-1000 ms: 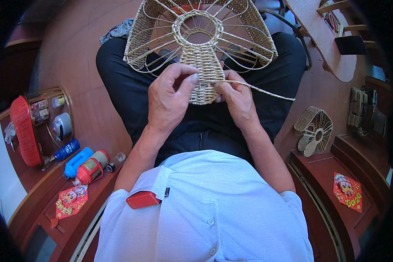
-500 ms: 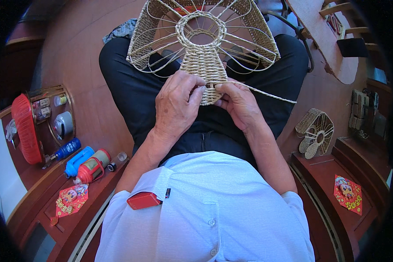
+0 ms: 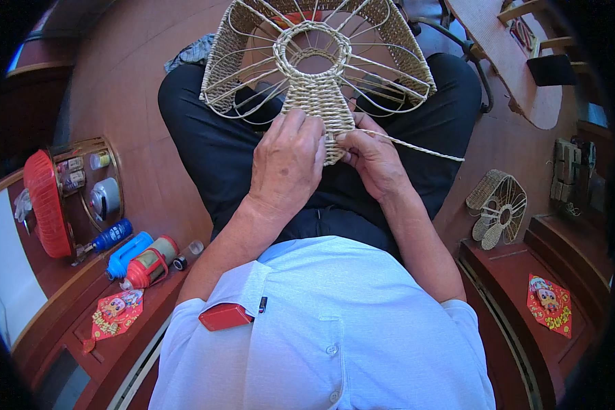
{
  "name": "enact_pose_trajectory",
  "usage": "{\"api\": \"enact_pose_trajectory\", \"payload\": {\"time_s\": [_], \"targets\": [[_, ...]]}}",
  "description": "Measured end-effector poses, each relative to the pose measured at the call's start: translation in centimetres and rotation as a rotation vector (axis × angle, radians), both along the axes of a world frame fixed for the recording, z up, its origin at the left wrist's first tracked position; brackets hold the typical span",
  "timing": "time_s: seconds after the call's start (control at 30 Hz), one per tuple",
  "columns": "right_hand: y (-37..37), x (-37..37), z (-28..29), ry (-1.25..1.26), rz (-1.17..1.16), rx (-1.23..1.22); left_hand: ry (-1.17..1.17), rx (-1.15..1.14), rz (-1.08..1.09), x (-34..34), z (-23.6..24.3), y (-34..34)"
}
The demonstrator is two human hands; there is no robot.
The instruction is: Weave a wicker basket or lamp shade frame by hand.
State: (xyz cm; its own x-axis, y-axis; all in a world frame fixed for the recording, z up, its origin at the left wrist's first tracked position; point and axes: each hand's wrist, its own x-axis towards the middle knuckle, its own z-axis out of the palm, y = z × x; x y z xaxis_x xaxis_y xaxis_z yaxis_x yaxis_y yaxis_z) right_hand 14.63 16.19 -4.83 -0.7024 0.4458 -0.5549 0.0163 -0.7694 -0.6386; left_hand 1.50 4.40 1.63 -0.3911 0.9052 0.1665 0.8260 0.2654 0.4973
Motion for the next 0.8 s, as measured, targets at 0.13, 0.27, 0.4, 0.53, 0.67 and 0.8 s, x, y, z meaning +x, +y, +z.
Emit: {"api": "enact_pose_trajectory", "payload": {"time_s": [0.13, 0.27, 0.4, 0.53, 0.67, 0.8], "targets": [[-0.2, 0.0, 0.1, 0.044, -0.014, -0.017, 0.038, -0.009, -0.007, 0.0, -0.1, 0.5], [-0.9, 0.2, 0.3, 0.026, -0.069, 0.056, -0.115, 0.054, 0.115, -1.0, 0.3, -0.8], [-1.3, 0.4, 0.3, -0.003, -0.089, 0.210, -0.442, -0.003, 0.198, -0.6, 0.5, -2.5], [-1.5, 0.3, 0.7, -0.035, -0.102, 0.244, -0.621, 0.075, 0.225, 0.6, -0.1, -2.0], [-1.7, 0.0, 1.1, -0.057, -0.118, 0.278, -0.656, 0.127, 0.205, 0.9, -0.3, -1.2], [-2.1, -0.4, 1.4, -0.061, -0.175, 0.266, -0.866, 0.184, 0.217, -0.4, -0.6, -1.2]]}}
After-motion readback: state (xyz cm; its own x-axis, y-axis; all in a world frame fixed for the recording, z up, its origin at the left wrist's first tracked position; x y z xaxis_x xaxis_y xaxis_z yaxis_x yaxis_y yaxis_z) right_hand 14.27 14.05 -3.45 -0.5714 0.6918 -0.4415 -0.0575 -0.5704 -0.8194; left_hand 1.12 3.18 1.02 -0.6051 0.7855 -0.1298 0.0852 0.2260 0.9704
